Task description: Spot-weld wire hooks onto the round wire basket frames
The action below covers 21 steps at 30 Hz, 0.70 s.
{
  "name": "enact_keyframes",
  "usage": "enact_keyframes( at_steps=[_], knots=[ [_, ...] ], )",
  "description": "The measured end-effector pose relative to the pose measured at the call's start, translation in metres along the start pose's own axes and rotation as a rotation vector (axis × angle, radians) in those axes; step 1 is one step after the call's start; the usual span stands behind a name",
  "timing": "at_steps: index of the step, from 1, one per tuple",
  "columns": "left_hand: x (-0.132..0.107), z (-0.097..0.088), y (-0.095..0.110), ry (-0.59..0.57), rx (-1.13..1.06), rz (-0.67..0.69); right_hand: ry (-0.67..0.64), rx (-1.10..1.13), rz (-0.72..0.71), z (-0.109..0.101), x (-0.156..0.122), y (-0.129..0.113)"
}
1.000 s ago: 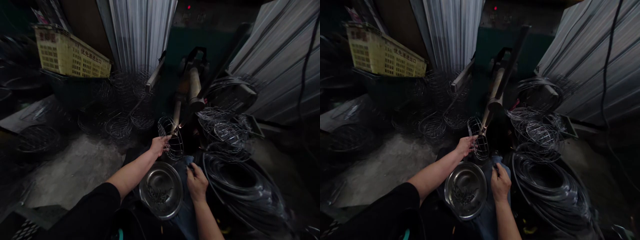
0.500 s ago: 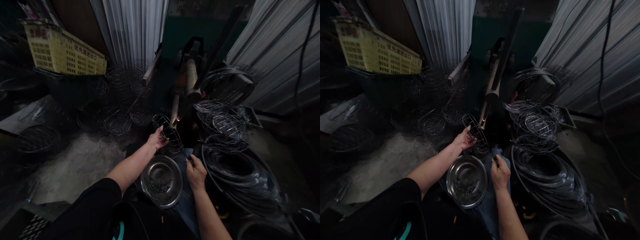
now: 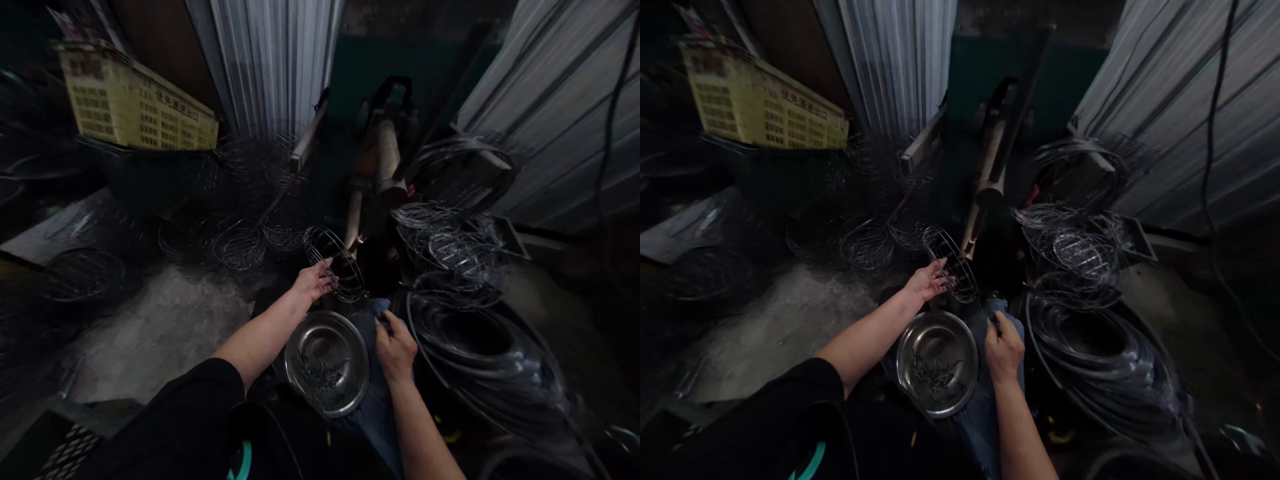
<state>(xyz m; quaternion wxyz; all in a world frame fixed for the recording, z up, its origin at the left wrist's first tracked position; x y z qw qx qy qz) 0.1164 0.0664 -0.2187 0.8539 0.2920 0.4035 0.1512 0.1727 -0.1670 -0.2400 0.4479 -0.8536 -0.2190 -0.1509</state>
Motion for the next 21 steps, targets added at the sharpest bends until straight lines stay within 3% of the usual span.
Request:
enact_keyframes(
  at_steps=[3, 8, 12, 16, 21],
  knots=[
    [-0.004, -0.004, -0.002, -0.041, 0.046, 0.143, -0.013, -0.008, -0.005, 0.002, -0.002, 0.005],
    [-0.006, -0.017, 0.004, -0.002, 0.095, 0.532, -0.007, -0.029, -0.026, 0.003, -0.003, 0.01],
    [-0.002, -0.031, 0.008, 0.05, 0.23, 0.736, -0.007, -0.044, -0.041, 0.003, -0.003, 0.008],
    [0.001, -0.043, 0.007, 0.065, 0.349, 0.885, -0.016, -0.061, -0.041, 0.005, -0.004, 0.006],
    [0.004, -0.053, 0.004, 0.112, 0.455, 0.962, -0.015, -0.048, -0.045, 0.007, -0.005, 0.006]
  ],
)
Point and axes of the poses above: each hand's wrist, its own x-axis towards the middle knuckle, its own z-axis out of the palm, y = z × x, the point moved 4 cm from there along x, towards the middle knuckle, and after that the axes turned 4 degrees about y, right-handed, at the moved point
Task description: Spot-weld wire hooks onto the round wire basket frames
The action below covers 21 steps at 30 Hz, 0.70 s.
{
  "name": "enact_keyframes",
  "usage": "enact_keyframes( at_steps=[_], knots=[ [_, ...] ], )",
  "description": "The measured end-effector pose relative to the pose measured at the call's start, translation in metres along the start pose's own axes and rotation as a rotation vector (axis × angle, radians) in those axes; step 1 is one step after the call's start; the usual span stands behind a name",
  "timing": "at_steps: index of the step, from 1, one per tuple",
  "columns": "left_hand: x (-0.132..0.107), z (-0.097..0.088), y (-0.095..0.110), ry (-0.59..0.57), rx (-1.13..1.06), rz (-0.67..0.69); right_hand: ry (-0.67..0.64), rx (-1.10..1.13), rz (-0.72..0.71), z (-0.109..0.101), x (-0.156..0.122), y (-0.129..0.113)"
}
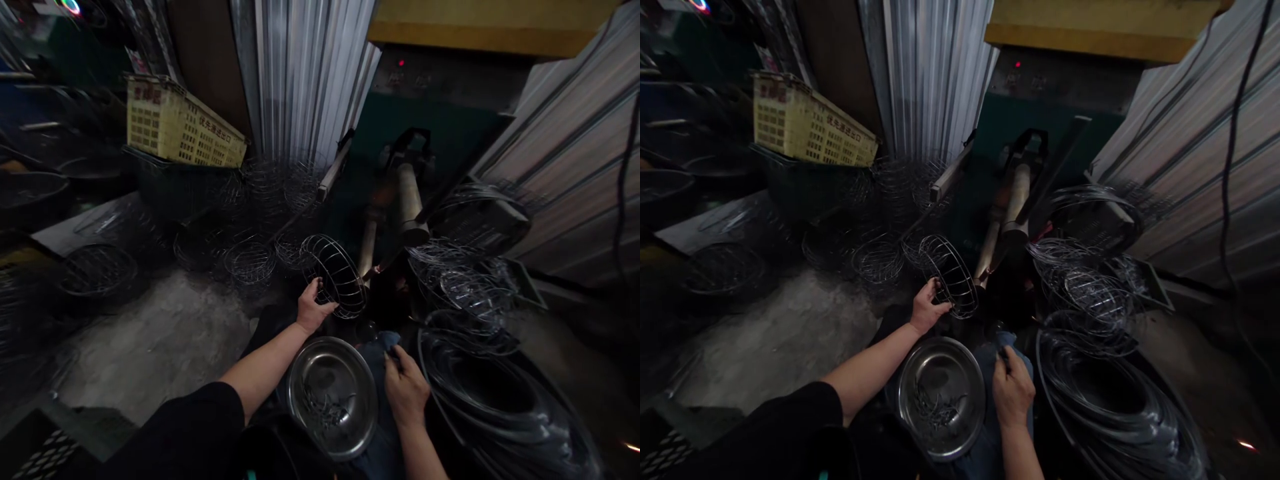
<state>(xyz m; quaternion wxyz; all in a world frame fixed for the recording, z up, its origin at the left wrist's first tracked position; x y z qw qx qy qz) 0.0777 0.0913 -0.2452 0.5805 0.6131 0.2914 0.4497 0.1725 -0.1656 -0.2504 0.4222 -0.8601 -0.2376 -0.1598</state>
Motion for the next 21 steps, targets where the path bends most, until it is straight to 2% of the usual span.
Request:
enact_keyframes(
  at_steps=[9, 18, 21],
  knots=[
    [-0.004, -0.008, 0.007, -0.028, 0.316, 0.275, 0.01, -0.012, -0.017, 0.0, -0.002, 0.002],
    [-0.012, -0.003, 0.004, -0.175, 0.397, 0.509, 0.018, -0.014, -0.033, -0.001, -0.001, 0.001],
    [-0.014, -0.001, 0.003, -0.198, 0.397, 0.547, 0.015, -0.011, -0.021, -0.001, -0.001, 0.001]
  ],
)
Point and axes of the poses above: each hand's wrist, its own x-axis towards the middle knuckle, its own z-axis out of the palm, y = z × x, the point moved 4 cm from there along x, towards the middle knuckle, and after that the axes turned 4 degrees about y, right-handed, at the moved point
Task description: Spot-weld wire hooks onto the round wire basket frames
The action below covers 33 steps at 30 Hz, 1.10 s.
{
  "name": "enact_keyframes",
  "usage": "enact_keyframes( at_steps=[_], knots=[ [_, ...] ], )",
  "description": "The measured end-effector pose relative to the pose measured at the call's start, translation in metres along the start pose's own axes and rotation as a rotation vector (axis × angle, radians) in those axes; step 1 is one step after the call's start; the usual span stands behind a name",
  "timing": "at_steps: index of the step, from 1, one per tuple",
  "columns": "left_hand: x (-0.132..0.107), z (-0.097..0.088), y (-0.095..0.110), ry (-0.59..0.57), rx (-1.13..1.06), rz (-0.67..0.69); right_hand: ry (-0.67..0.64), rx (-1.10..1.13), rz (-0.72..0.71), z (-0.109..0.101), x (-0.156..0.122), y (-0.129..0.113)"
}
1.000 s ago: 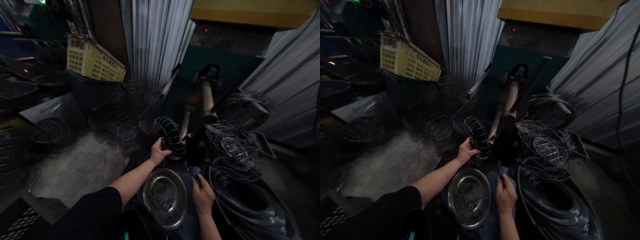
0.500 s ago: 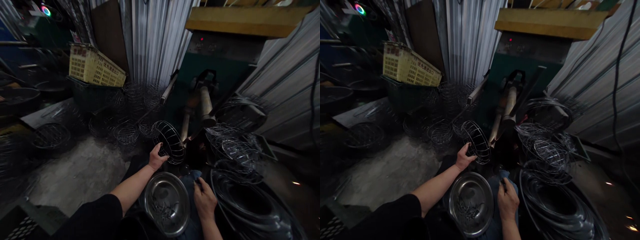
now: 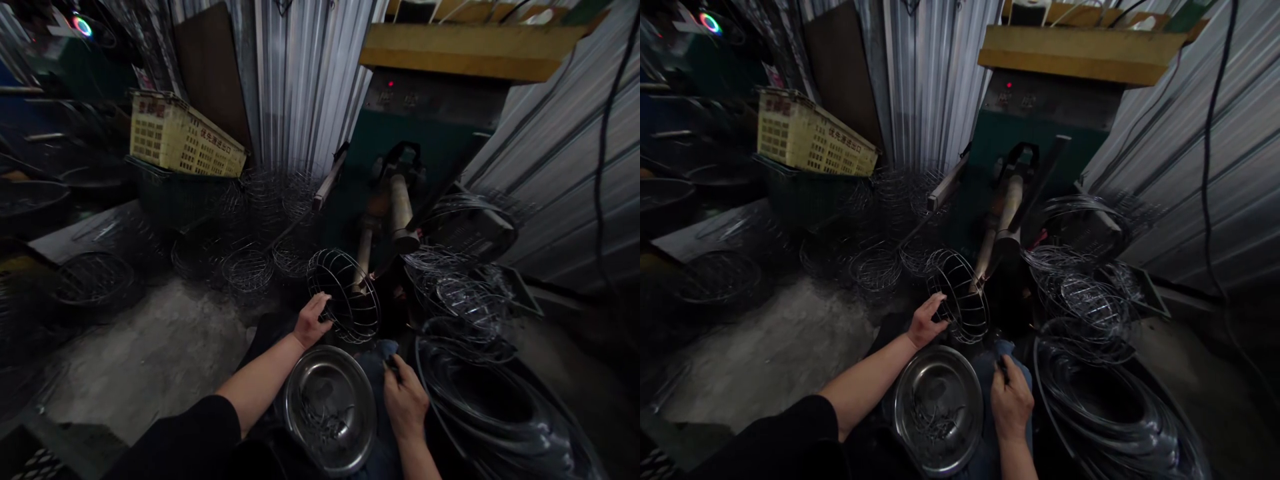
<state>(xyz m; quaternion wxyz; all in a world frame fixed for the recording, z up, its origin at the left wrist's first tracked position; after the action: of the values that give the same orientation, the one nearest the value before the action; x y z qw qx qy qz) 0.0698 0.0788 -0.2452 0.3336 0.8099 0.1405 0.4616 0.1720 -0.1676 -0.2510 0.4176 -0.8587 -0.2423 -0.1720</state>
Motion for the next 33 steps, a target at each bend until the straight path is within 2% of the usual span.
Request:
enact_keyframes(
  at_steps=[5, 9, 11, 14, 17, 20, 22, 29, 33],
  knots=[
    [0.001, -0.001, 0.004, -0.041, -0.103, -0.052, 0.009, 0.017, 0.005, -0.001, 0.0, 0.0],
    [0.004, -0.005, 0.014, -0.067, -0.238, -0.193, 0.005, 0.023, -0.006, -0.002, 0.001, -0.003],
    [0.007, -0.007, 0.02, -0.026, -0.296, -0.304, 0.007, 0.018, 0.0, -0.005, 0.001, -0.004],
    [0.016, -0.007, 0.026, 0.132, -0.424, -0.559, 0.012, 0.002, 0.024, -0.011, 0.002, -0.002],
    [0.026, 0.0, 0.025, 0.283, -0.699, -0.959, 0.029, -0.004, 0.038, -0.015, 0.002, 0.0],
    [0.031, 0.004, 0.024, 0.322, -0.917, -1.377, 0.039, 0.008, 0.032, -0.015, 0.004, -0.001],
    [0.034, 0.001, 0.026, 0.321, -0.986, -1.53, 0.032, 0.025, 0.025, -0.012, 0.005, -0.004],
    [0.036, -0.003, 0.029, 0.303, -1.187, -1.666, 0.008, 0.058, 0.025, -0.003, 0.006, -0.008],
    [0.038, -0.003, 0.033, 0.312, -1.209, -1.72, 0.025, 0.045, 0.009, -0.005, 0.007, -0.01]
  ],
)
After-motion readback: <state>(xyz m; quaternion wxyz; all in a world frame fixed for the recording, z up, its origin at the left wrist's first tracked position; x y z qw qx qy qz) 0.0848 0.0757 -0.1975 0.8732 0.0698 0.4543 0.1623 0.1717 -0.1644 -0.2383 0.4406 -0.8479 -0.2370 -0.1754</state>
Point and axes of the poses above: each hand's wrist, its own x-axis towards the middle knuckle, its own z-axis out of the palm, y = z × x, the point moved 4 cm from there along x, towards the middle knuckle, and after that the axes turned 4 degrees about y, right-handed, at the moved point
